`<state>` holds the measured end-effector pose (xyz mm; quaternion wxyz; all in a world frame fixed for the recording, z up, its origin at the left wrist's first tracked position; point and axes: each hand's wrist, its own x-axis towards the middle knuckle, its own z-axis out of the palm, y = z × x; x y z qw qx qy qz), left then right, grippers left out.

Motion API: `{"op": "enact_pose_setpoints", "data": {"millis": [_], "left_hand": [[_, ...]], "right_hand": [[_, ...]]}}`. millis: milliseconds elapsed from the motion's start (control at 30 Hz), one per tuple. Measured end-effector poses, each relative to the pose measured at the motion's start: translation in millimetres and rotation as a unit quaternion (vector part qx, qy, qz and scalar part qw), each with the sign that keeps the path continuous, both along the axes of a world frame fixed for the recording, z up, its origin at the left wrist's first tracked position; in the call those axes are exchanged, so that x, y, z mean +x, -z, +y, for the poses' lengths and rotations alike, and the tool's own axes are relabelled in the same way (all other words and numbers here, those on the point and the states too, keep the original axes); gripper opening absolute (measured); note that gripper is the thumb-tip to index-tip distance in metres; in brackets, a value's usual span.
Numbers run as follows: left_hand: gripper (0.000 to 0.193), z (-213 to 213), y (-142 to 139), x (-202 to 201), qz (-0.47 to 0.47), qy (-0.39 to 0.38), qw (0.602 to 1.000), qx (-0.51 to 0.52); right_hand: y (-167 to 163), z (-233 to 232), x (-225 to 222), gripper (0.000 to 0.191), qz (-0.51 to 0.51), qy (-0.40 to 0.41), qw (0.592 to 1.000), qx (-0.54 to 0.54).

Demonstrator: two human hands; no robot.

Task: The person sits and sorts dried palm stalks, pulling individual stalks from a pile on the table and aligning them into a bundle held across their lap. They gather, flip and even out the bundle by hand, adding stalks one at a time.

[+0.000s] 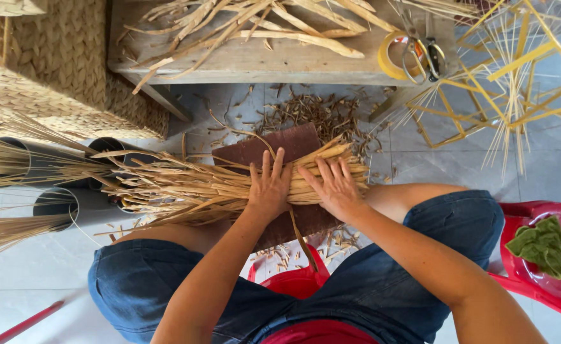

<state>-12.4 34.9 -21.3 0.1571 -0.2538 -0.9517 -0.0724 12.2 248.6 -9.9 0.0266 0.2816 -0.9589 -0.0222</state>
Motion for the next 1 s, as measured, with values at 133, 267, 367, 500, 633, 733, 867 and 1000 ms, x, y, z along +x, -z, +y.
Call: {"op": "enact_pose_setpoints", "data": {"millis": [133, 267, 367, 500, 633, 733, 867, 1000], "left_hand": [[0.115, -2.2, -5.6, -4.6, -0.252, -0.004, 0.966, -0.057], [0.128, -4.2, -10.9, -1.3, -0.261, 0.007, 0.963, -0.072], [0.131, -4.3, -13.3, 1.4, -0.235, 0.013, 0.969, -0.079], [0.136, -6.1, -19.9, -0.2, -0.271, 0.029, 0.958, -0.092], [0.147, -16.2, -40.4, -8.0, -0.293, 0.095, 0.940, -0.147], [0.146, -29.9, -61.6, -9.6, -0.336, 0.103, 0.918, -0.181], [0.145, -44.5, -84.1, -16.8, -0.370, 0.111, 0.907, -0.166], [0.135, -55.6, -98.0, -29.7, -0.390, 0.128, 0.901, -0.141]], "right_hand": [[-6.4, -3.8, 1.3, 0.120, -0.057, 0.016, 0.998, -0.010], [-15.9, -8.2, 4.7, 0.127, -0.090, 0.020, 0.995, -0.039], [-19.7, -14.1, 9.1, 0.129, -0.094, 0.016, 0.994, -0.056], [-18.1, -20.7, 9.7, 0.131, -0.097, 0.005, 0.992, -0.074], [-14.1, -22.0, 6.2, 0.135, -0.164, 0.025, 0.985, -0.046], [-14.8, -20.2, 4.3, 0.133, -0.139, 0.001, 0.989, -0.047], [-27.3, -21.4, -1.4, 0.136, -0.153, -0.005, 0.987, -0.047], [-56.9, -28.4, -18.8, 0.142, -0.225, -0.001, 0.974, -0.013]]}}
